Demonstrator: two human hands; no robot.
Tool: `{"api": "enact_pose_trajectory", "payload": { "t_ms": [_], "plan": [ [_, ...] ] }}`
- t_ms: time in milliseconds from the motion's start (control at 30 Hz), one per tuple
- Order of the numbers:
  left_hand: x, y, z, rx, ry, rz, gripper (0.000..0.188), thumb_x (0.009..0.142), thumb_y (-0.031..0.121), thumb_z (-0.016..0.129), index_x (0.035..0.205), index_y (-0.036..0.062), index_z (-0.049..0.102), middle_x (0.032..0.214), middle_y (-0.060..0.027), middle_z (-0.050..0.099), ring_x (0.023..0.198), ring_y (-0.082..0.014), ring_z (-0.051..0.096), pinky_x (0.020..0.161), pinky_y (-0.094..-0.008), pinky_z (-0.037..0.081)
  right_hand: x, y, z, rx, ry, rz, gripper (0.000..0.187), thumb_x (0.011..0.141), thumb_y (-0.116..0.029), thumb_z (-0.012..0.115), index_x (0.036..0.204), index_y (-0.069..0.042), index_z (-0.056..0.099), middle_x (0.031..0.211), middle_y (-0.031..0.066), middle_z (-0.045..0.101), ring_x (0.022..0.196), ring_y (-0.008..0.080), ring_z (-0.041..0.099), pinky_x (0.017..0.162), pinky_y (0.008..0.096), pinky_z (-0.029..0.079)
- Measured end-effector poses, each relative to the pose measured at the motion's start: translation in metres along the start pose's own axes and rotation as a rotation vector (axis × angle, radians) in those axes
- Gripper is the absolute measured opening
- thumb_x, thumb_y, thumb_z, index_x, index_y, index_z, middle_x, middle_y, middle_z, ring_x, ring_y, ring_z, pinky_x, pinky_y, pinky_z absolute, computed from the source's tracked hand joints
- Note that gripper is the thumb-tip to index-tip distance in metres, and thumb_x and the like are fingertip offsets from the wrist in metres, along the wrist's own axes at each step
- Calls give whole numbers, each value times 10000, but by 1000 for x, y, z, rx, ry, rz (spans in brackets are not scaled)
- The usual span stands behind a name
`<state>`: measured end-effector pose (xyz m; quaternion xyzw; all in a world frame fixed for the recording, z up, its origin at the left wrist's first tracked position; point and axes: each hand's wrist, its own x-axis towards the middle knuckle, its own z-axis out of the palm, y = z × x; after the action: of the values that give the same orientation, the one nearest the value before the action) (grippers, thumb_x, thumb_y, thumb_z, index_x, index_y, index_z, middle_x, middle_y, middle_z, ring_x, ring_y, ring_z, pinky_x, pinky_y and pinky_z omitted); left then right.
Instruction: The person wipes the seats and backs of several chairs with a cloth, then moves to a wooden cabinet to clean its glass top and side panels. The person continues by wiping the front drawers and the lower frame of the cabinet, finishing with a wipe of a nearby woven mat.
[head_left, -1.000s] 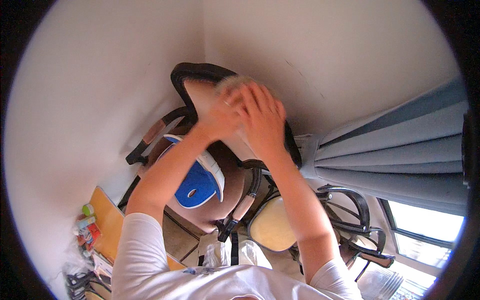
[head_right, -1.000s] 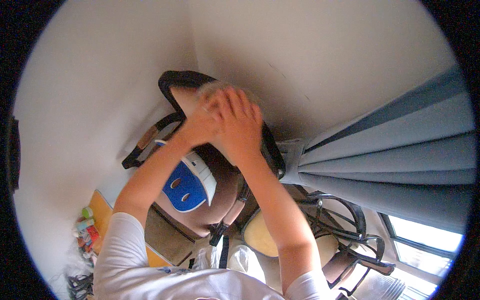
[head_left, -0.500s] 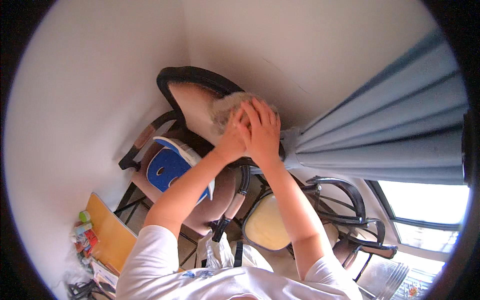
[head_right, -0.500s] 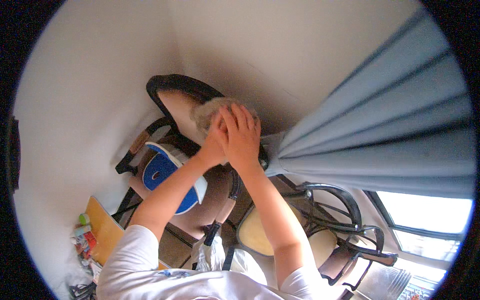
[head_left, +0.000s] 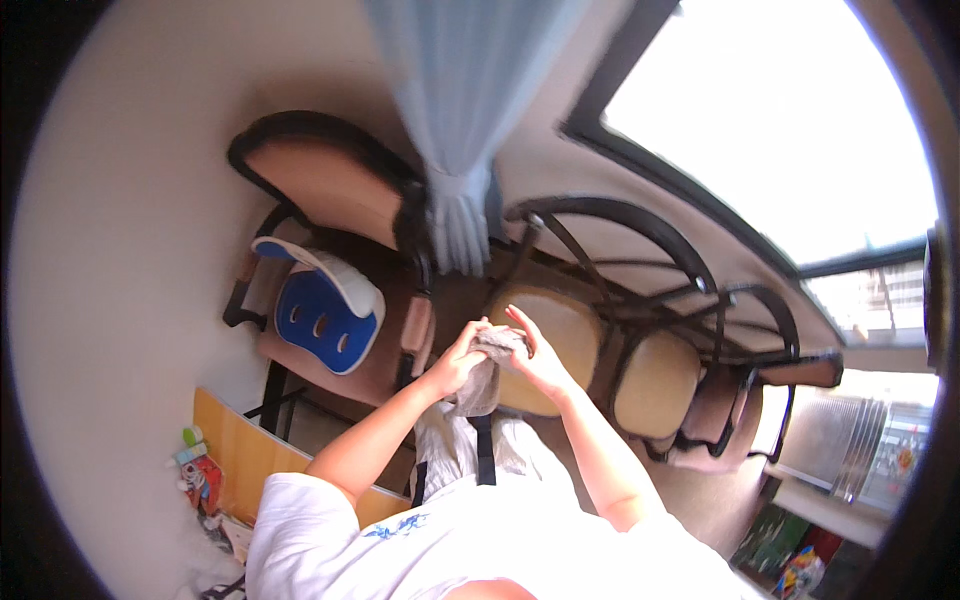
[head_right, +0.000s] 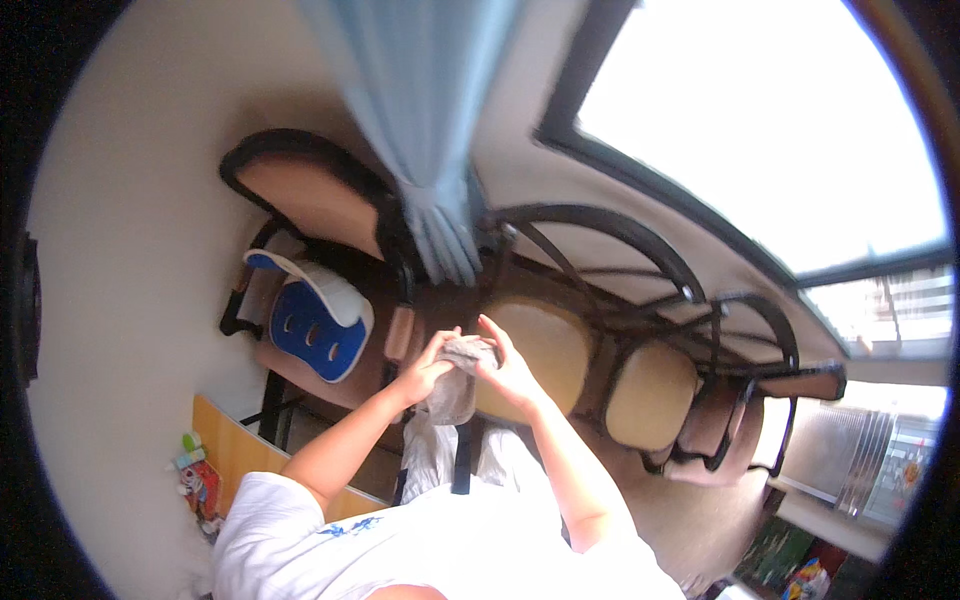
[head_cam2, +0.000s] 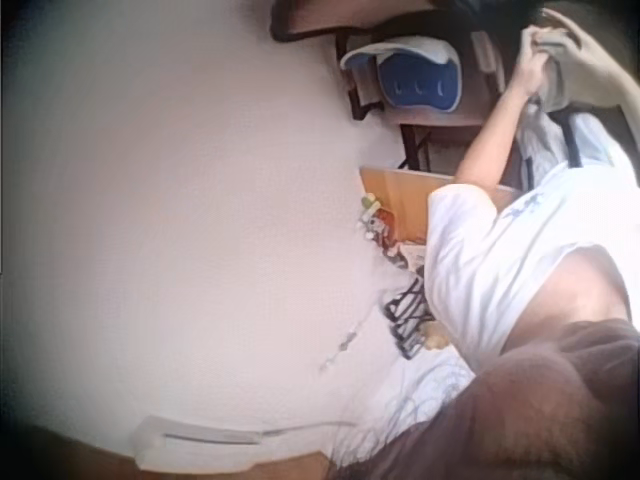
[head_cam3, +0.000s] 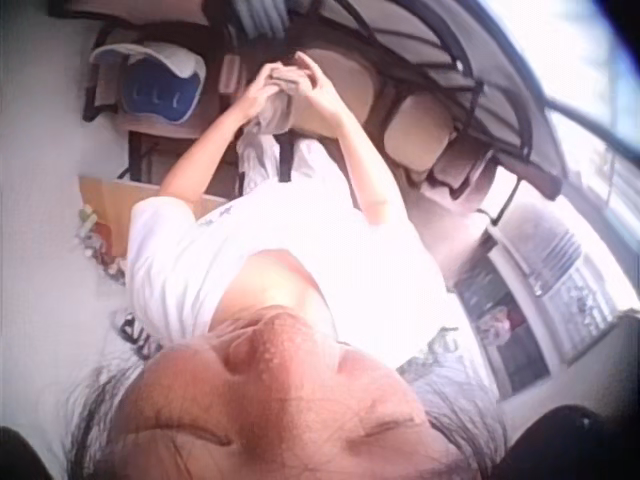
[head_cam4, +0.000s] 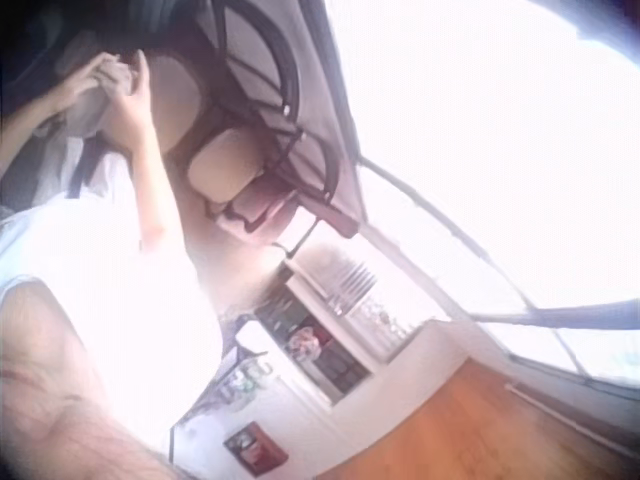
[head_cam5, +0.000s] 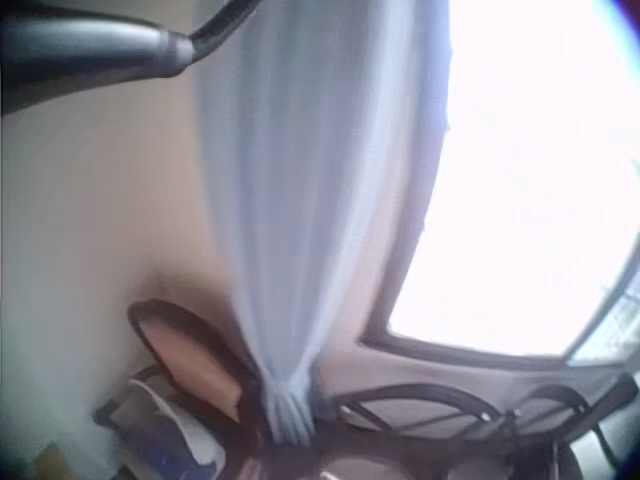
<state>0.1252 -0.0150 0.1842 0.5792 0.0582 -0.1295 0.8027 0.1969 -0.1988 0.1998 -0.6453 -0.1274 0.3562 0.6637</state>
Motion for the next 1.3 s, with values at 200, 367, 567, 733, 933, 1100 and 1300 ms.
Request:
{"api": "enact_pose_trajectory", "payload": {
  "t_ms": [200,367,567,733,933,1100,1300],
  "plan": [
    [-4,-49,95,370,56,86,519,861,-25,441,1358,68,326,1370,-95,392,1306,-217,369,1119,-339,240,-111,101,-102,38,135,288,495,782,-86,682,1254,-24,546,1197,85,600,1141,150,530,1000,303,394],
    [9,-69,140,397,183,-157,415,955,181,538,1285,23,342,1211,-161,484,1191,-238,449,1035,-339,326,-151,111,-153,0,385,51,134,817,-87,624,875,30,595,1240,84,528,1180,194,482,1039,307,320],
    [24,-107,139,432,130,-268,375,937,164,579,1222,21,383,1100,-117,532,1065,-173,494,959,-304,379,-164,168,-183,313,531,149,143,891,-118,598,838,-43,489,817,-22,484,802,76,421,766,218,366],
    [30,-145,128,82,244,-201,245,951,81,533,1171,34,436,998,-63,555,963,-115,516,857,-260,415,-159,152,-180,-161,747,108,204,898,-150,634,837,-42,472,799,10,471,766,107,442,725,239,389],
    [63,-185,62,955,320,-89,440,859,0,537,1280,91,448,1233,-194,506,1155,-334,498,956,-402,394,-143,199,-160,-420,438,150,356,869,-128,610,1220,-77,572,1129,130,613,1036,300,585,897,370,439],
    [76,-271,48,1435,361,-50,582,843,154,628,1390,173,429,1471,-209,267,1365,-421,233,1103,-546,219,-121,304,-124,-885,452,154,401,867,-186,599,1256,-98,554,1364,138,467,1273,328,418,1058,477,306],
    [97,-359,31,1490,56,12,524,846,309,639,1339,180,516,1518,-139,274,1395,-376,233,1119,-564,204,-48,366,-108,-1091,419,242,622,865,-368,598,1398,-96,428,1509,171,283,1409,404,188,1114,588,153]
  ]
}}
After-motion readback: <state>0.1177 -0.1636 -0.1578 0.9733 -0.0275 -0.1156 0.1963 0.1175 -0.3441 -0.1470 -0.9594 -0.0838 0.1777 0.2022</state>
